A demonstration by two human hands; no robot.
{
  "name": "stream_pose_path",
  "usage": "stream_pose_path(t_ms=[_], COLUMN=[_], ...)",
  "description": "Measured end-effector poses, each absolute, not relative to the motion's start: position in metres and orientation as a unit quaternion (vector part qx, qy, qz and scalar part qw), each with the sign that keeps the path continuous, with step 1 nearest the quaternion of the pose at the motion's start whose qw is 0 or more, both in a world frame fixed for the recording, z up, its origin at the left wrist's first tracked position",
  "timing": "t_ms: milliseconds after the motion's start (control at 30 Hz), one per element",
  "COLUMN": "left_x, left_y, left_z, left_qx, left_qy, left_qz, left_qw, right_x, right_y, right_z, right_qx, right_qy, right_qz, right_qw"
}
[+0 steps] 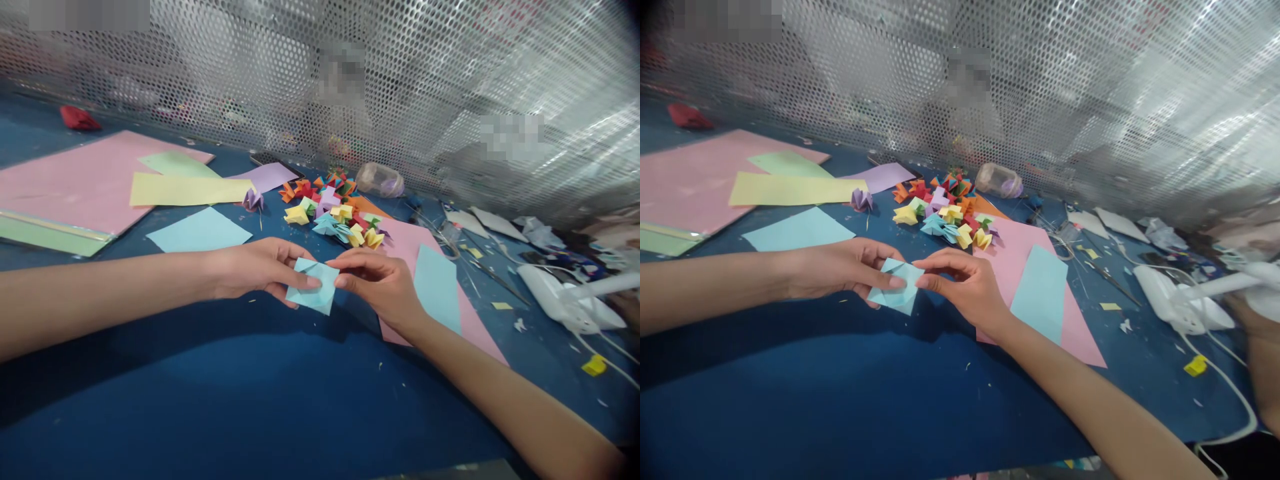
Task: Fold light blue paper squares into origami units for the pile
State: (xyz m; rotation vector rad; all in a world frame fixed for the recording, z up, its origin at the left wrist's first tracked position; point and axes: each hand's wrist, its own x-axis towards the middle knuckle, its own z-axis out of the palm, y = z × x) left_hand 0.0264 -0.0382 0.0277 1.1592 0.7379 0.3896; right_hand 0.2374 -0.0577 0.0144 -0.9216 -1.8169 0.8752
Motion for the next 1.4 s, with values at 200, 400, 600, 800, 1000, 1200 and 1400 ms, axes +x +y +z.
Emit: stream_pose_path(t_ms=[200, 400, 600, 800, 1000, 1200, 1400], left_x=[0.028, 0.028, 0.027, 0.033, 0.034, 0.030, 0.030], left_y=[-0.040, -0.040, -0.039, -0.045, -0.046, -0.041, -0.043], left_z=[0.026, 0.027, 0.028, 0.029, 0.026, 0.021, 0.025], left_qx=[0.524, 0.515, 0.480, 0.400, 0.407, 0.476, 0.502], left_qy=[0.341, 0.356, 0.349, 0.374, 0.363, 0.350, 0.362], left_qz=[0.175, 0.158, 0.237, 0.322, 0.348, 0.272, 0.251], left_qw=[0.760, 0.763, 0.769, 0.772, 0.763, 0.760, 0.744], right_x=[0.235, 0.235, 0.235, 0.232, 0.231, 0.235, 0.238], right_y=[-0.059, -0.060, -0.063, -0.066, -0.068, -0.063, -0.057], right_z=[0.012, 0.011, 0.006, 0.003, 0.007, 0.007, 0.006], right_qx=[-0.341, -0.329, -0.357, -0.385, -0.354, -0.375, -0.377], right_qy=[-0.738, -0.752, -0.750, -0.743, -0.790, -0.750, -0.766], right_qz=[0.349, 0.340, 0.251, 0.171, 0.177, 0.236, 0.223], right_qw=[0.466, 0.458, 0.497, 0.521, 0.469, 0.491, 0.470])
